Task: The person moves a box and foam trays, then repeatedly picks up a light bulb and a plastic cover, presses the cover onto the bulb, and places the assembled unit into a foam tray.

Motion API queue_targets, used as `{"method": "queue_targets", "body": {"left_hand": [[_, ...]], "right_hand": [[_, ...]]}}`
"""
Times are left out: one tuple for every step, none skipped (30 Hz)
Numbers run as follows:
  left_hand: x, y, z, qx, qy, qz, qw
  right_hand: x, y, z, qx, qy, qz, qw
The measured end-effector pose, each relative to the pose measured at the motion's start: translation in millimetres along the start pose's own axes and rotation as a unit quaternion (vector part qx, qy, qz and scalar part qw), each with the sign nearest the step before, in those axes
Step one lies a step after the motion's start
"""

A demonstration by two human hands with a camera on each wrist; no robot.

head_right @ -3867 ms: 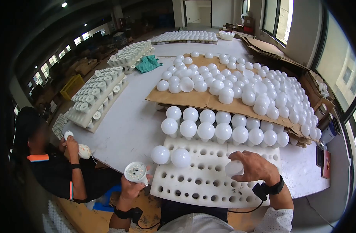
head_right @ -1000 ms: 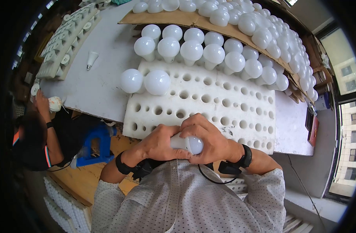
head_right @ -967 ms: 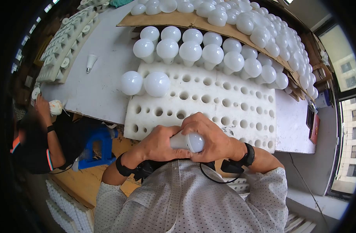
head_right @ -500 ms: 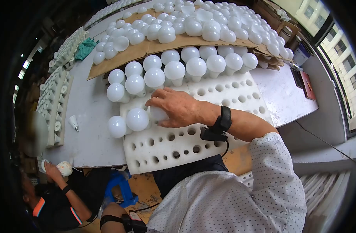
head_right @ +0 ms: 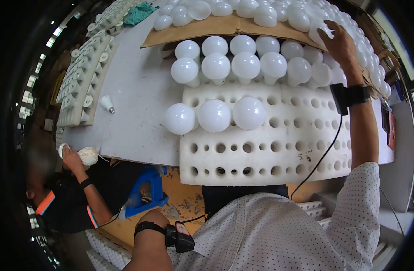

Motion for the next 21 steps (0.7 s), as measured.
{"method": "queue_targets", "body": {"left_hand": [[8,-2,-4,-0.104,0.035,-0.065,0.992],[16,-2,-9,-0.203,0.072,-0.129,0.968],[15,-6,2,-0.073,0.013,-0.063,0.995],[29,-8,15,-0.062,0.029,-0.063,0.996],[42,-9,27,-0.05,0.044,-0.064,0.996],[55,-10,39,-0.039,0.059,-0.064,0.995],[87,-43,35,-0.028,-0.067,0.089,0.993],[136,-71,39,-0.02,-0.188,0.242,0.952],[195,-93,48,-0.017,-0.299,0.386,0.873],[259,-105,61,-0.016,-0.395,0.518,0.759],[311,-118,77,-0.071,-0.445,0.589,0.671],[353,-131,99,-0.112,-0.479,0.597,0.634],[395,-144,127,-0.155,-0.493,0.626,0.584],[428,-154,151,-0.196,-0.504,0.652,0.531],[444,-164,159,-0.2,-0.501,0.65,0.535],[457,-174,165,-0.253,-0.564,0.609,0.497],[470,-183,172,-0.302,-0.62,0.563,0.455],[486,-187,184,-0.316,-0.627,0.557,0.443],[503,-189,197,-0.328,-0.632,0.552,0.434],[516,-189,210,-0.338,-0.639,0.552,0.415],[528,-188,220,-0.347,-0.641,0.554,0.403]], "right_hand": [[-9,18,-11,0.033,-0.024,-0.025,0.999],[-16,31,-23,0.069,-0.051,-0.05,0.995],[-18,34,-29,0.09,-0.059,-0.069,0.992],[-20,36,-33,0.112,-0.065,-0.086,0.988],[-22,35,-37,0.131,-0.062,-0.086,0.986],[-27,35,-41,0.148,-0.055,-0.085,0.984],[-32,41,-48,0.179,-0.04,-0.081,0.98],[-35,43,-51,0.212,-0.025,-0.078,0.974],[-34,35,-50,0.221,-0.052,-0.099,0.969],[-33,28,-49,0.232,-0.08,-0.119,0.962],[-39,35,-52,0.25,-0.043,-0.105,0.962],[-46,53,-63,0.234,-0.039,-0.1,0.966],[-45,46,-62,0.234,-0.054,-0.105,0.965],[-40,42,-57,0.236,-0.069,-0.112,0.963],[-39,48,-60,0.201,-0.085,-0.105,0.97],[-39,54,-62,0.166,-0.099,-0.098,0.976],[-35,51,-56,0.162,-0.079,-0.085,0.98],[-32,47,-49,0.159,-0.056,-0.073,0.983],[-30,45,-43,0.161,-0.055,-0.091,0.981],[-30,42,-37,0.171,-0.016,-0.066,0.983],[-26,36,-28,0.159,0.006,-0.068,0.985]]}}
Point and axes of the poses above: each hand's wrist, its own x-axis away from the middle knuckle, its own z-axis out of the back of the hand, y = z × x, the point moved 9 cm from there along -x, towards the middle knuckle, and after that the axes turned 12 degrees about -z, right-handed, at the moved point
